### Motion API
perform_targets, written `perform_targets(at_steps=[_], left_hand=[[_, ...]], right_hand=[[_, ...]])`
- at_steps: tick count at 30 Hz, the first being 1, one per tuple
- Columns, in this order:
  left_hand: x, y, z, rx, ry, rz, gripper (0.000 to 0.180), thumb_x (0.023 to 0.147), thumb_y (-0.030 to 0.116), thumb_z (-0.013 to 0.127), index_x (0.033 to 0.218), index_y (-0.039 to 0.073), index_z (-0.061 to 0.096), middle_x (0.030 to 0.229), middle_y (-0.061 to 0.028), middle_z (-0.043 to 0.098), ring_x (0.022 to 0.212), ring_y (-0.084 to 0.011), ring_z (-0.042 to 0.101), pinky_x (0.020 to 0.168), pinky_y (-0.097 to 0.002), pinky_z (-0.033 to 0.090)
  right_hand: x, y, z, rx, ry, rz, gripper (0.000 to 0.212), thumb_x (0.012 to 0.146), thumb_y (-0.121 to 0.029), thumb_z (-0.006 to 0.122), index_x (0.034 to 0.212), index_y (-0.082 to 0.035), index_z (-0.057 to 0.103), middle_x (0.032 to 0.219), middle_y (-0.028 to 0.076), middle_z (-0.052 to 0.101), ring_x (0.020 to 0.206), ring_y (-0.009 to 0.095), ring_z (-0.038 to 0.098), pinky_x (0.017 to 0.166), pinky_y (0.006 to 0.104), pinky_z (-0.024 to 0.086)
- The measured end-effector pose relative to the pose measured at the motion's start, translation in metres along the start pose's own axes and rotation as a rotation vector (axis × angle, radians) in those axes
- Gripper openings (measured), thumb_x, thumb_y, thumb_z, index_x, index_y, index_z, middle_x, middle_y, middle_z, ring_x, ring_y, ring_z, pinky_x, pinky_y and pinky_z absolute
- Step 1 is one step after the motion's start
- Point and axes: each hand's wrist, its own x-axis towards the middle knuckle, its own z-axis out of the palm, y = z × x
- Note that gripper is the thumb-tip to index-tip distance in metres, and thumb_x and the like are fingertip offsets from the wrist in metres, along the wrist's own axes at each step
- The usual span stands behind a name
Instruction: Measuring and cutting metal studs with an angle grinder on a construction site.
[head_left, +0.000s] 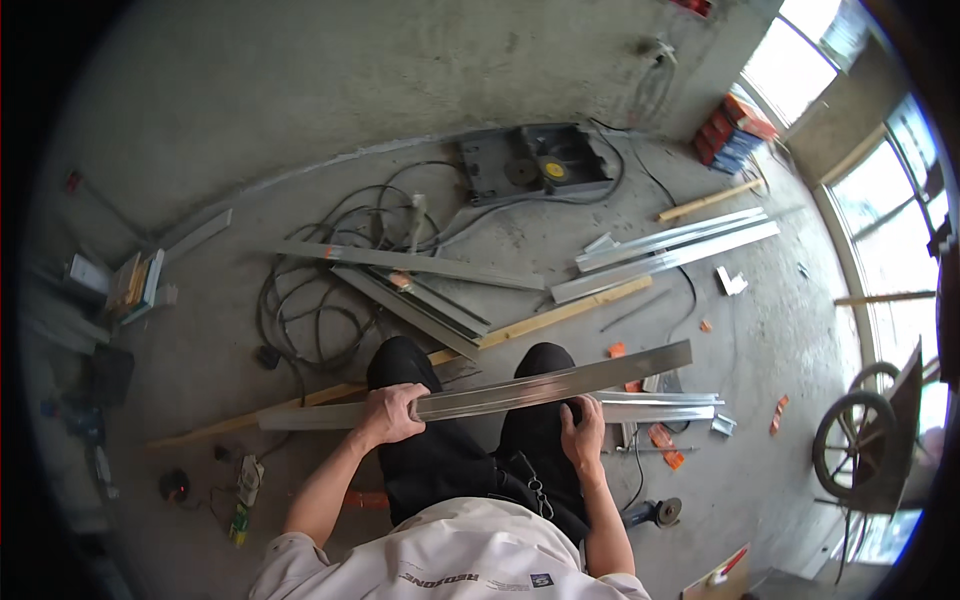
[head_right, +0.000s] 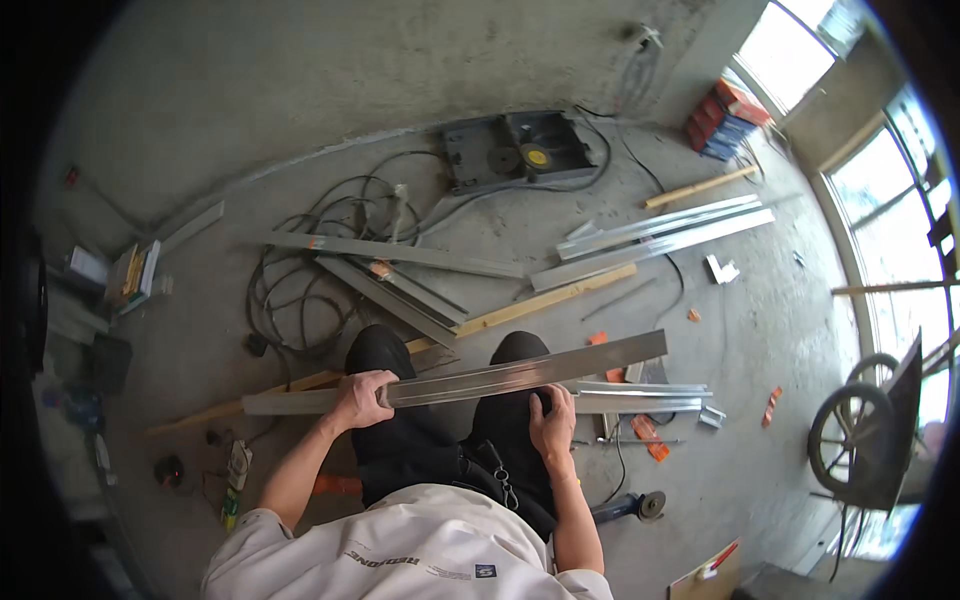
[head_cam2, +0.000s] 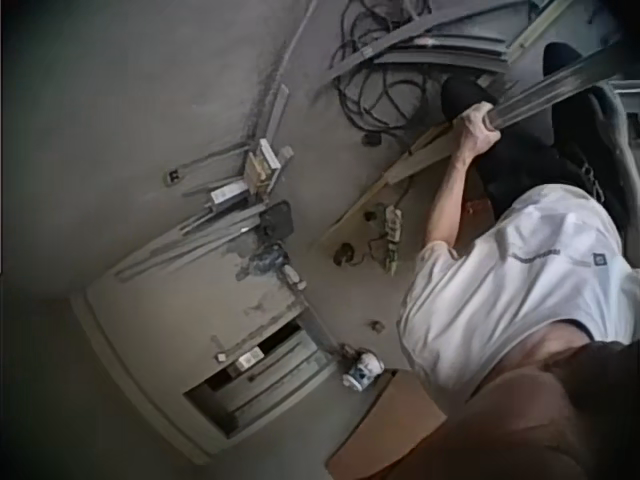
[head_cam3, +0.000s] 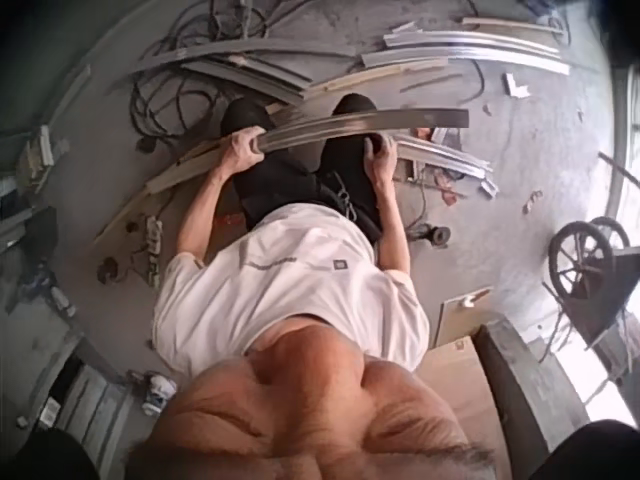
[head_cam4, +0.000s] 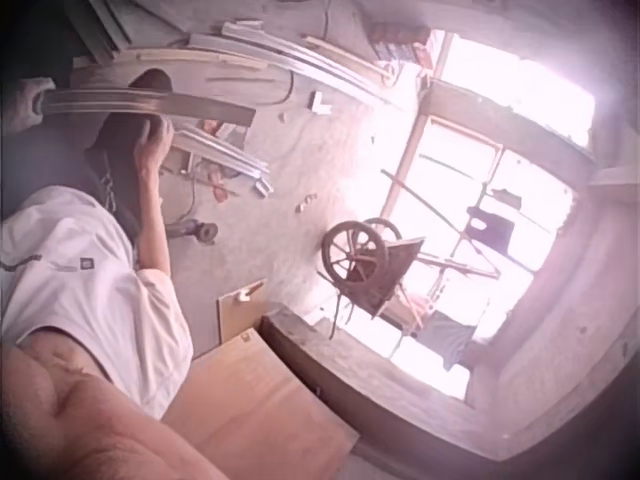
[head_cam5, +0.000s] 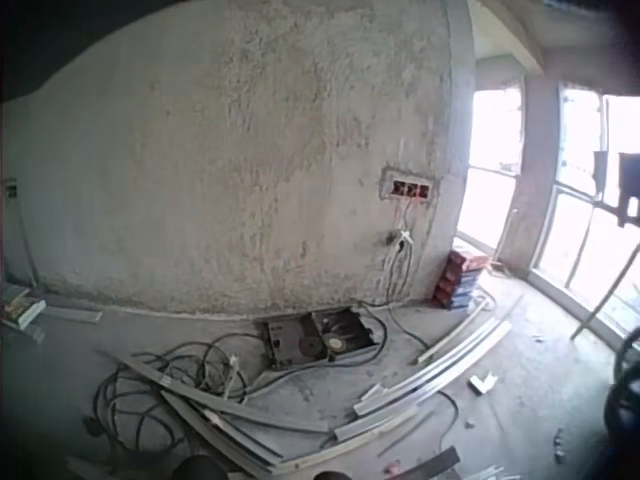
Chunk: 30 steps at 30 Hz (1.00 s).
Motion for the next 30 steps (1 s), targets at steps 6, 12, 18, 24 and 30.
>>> perform_targets(at_steps=[6,12,18,24,30], left_hand=[[-0.002,-0.001,0.009,-0.002,-0.054,0.075,0.038,0.066,0.009,0.075,0.103,0.007,0.069,0.085,-0.0152,0.069,0.078,-0.0351,0.07,0.07,-0.0418,0.056],[0.017,-0.003,0.007,-0.022,-0.195,-0.095,0.038,0.067,0.009,0.078,0.103,0.006,0.067,0.077,-0.0081,0.064,0.068,-0.0269,0.065,0.067,-0.0366,0.053],[0.045,-0.043,-0.011,0.044,-0.311,-0.077,0.041,0.067,0.011,0.081,0.105,0.004,0.067,0.081,-0.0081,0.063,0.075,-0.0247,0.064,0.073,-0.0363,0.052],[0.081,-0.049,-0.009,0.299,-0.433,0.22,0.048,0.067,0.023,0.083,0.107,0.001,0.068,0.096,-0.0159,0.064,0.093,-0.0317,0.065,0.086,-0.0409,0.053],[0.123,0.038,0.03,0.129,-0.714,0.147,0.051,0.071,0.033,0.082,0.108,0.0,0.068,0.099,-0.0172,0.064,0.096,-0.0367,0.064,0.09,-0.0431,0.053]], right_hand=[[-0.005,-0.01,-0.004,0.075,0.087,0.03,0.027,0.091,-0.014,0.074,0.115,-0.004,0.07,0.123,0.017,0.068,0.121,0.038,0.061,0.105,0.0436,0.05],[-0.037,0.018,-0.028,0.164,0.115,0.082,0.027,0.094,-0.014,0.073,0.118,-0.002,0.069,0.121,0.017,0.069,0.116,0.035,0.065,0.101,0.0406,0.053],[-0.135,0.105,-0.053,0.359,0.287,0.502,0.024,0.103,-0.014,0.067,0.122,0.001,0.068,0.103,0.011,0.075,0.082,0.016,0.072,0.078,0.0316,0.061],[-0.255,0.231,-0.074,0.474,1.019,1.168,0.047,0.101,-0.027,0.072,0.131,0.008,0.06,0.104,0.012,0.073,0.088,0.018,0.071,0.075,0.0323,0.06],[-0.277,0.305,-0.076,0.102,0.901,1.341,0.07,0.091,-0.044,0.081,0.13,0.012,0.063,0.114,0.019,0.074,0.099,0.031,0.072,0.092,0.0428,0.057]])
